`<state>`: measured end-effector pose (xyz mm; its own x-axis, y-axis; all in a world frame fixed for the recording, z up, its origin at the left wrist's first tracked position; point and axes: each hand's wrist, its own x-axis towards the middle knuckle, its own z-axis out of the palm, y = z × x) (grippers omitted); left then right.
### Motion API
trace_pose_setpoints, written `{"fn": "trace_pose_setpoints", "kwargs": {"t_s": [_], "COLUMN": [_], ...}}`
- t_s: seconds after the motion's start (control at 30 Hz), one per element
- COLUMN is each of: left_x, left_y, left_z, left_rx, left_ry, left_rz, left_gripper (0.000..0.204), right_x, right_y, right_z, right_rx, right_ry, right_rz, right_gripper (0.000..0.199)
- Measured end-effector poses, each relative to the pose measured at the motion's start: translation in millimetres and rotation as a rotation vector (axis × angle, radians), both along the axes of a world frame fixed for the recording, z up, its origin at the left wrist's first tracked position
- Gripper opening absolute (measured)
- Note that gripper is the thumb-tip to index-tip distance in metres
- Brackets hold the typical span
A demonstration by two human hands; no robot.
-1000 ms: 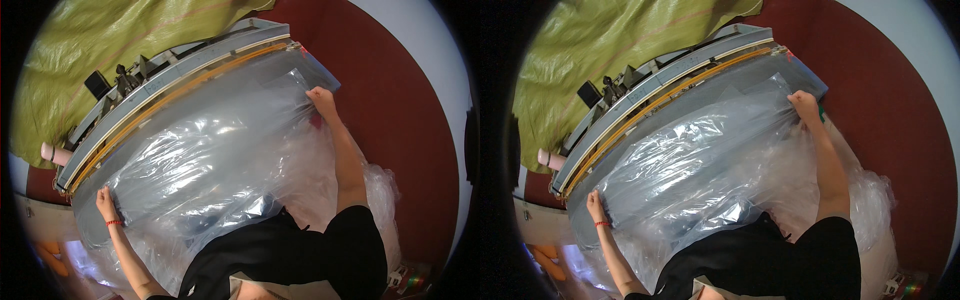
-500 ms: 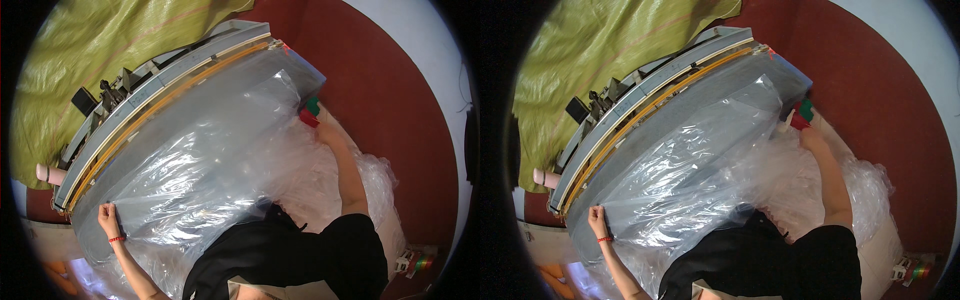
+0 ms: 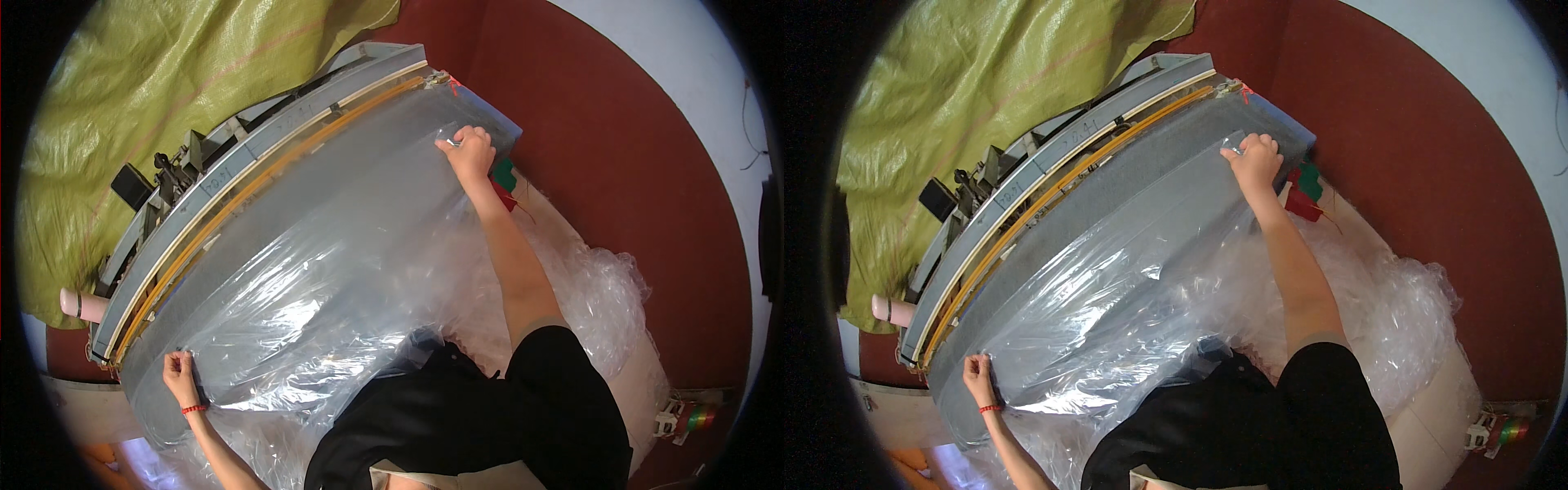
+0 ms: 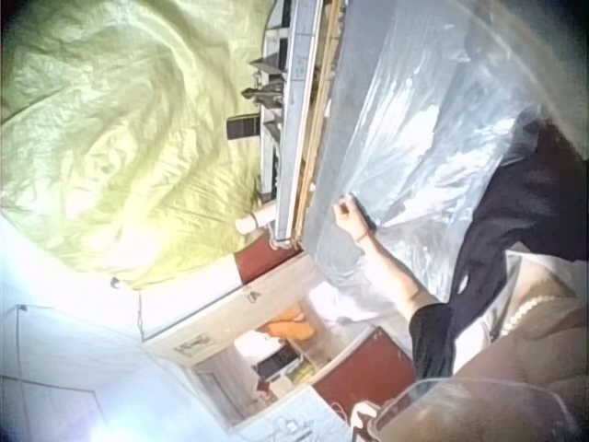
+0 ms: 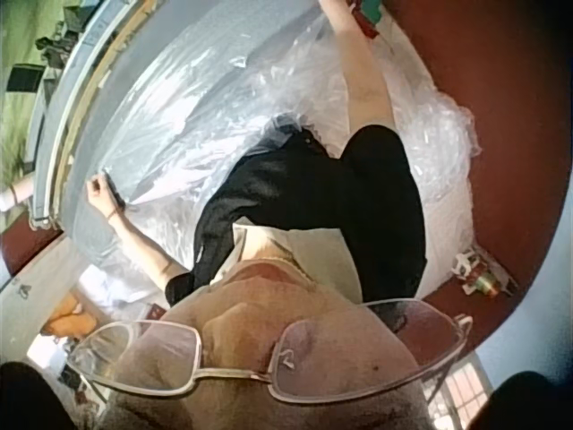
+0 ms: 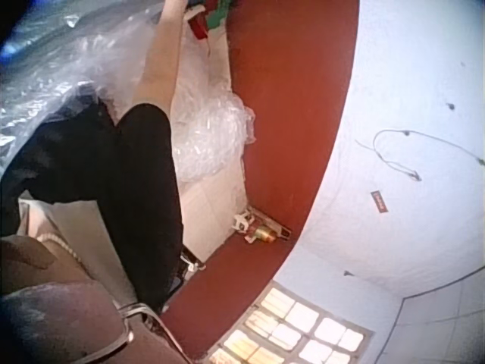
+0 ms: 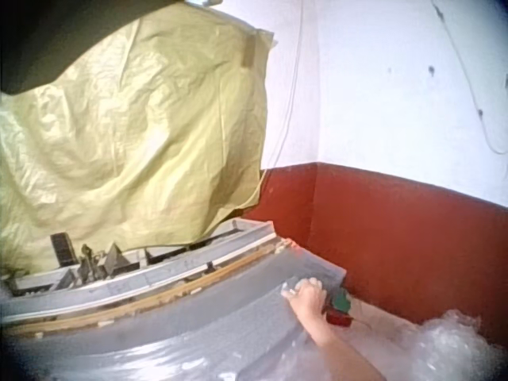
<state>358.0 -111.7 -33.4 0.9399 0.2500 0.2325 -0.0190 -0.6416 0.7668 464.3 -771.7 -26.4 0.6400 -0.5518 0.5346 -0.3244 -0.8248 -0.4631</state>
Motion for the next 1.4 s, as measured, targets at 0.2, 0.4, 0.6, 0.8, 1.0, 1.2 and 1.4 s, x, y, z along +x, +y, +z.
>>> {"fn": "trace_pose_setpoints", "kwargs": {"t_s": [0.2, 0.4, 0.6, 0.8, 1.0, 1.2, 1.4], "left_x": [-1, -2, -9, -86, -130, -152, -89], "left_y": [-9, -8, -21, 38, 190, 259, 141], "left_z": [7, 7, 30, 48, 90, 192, 66], "left_rx": [0.006, 0.054, -0.031, 0.151, 0.433, 1.108, 0.805], "left_ry": [0.040, 0.051, 0.109, 0.517, 0.754, -0.218, -0.098], "left_rz": [-0.066, -0.066, -0.176, -0.157, 0.143, 0.957, 0.124], "left_gripper": [0.015, 0.014, 0.010, 0.011, 0.018, 0.015, 0.036], "right_x": [13, 17, 33, 49, 34, 69, 60], "right_y": [-16, -12, -32, -3, -46, -57, -93], "right_z": [-6, 1, -19, -10, -7, -28, -27], "right_rx": [-0.038, -0.001, 0.022, -0.287, -0.213, -0.221, -0.227], "right_ry": [-0.019, 0.078, 0.069, 0.344, 0.277, 0.359, 0.369], "right_rz": [-0.147, -0.119, -0.041, -0.091, 0.031, -0.058, -0.129], "right_gripper": [0.039, 0.039, 0.020, 0.024, 0.028, 0.032, 0.034]}}
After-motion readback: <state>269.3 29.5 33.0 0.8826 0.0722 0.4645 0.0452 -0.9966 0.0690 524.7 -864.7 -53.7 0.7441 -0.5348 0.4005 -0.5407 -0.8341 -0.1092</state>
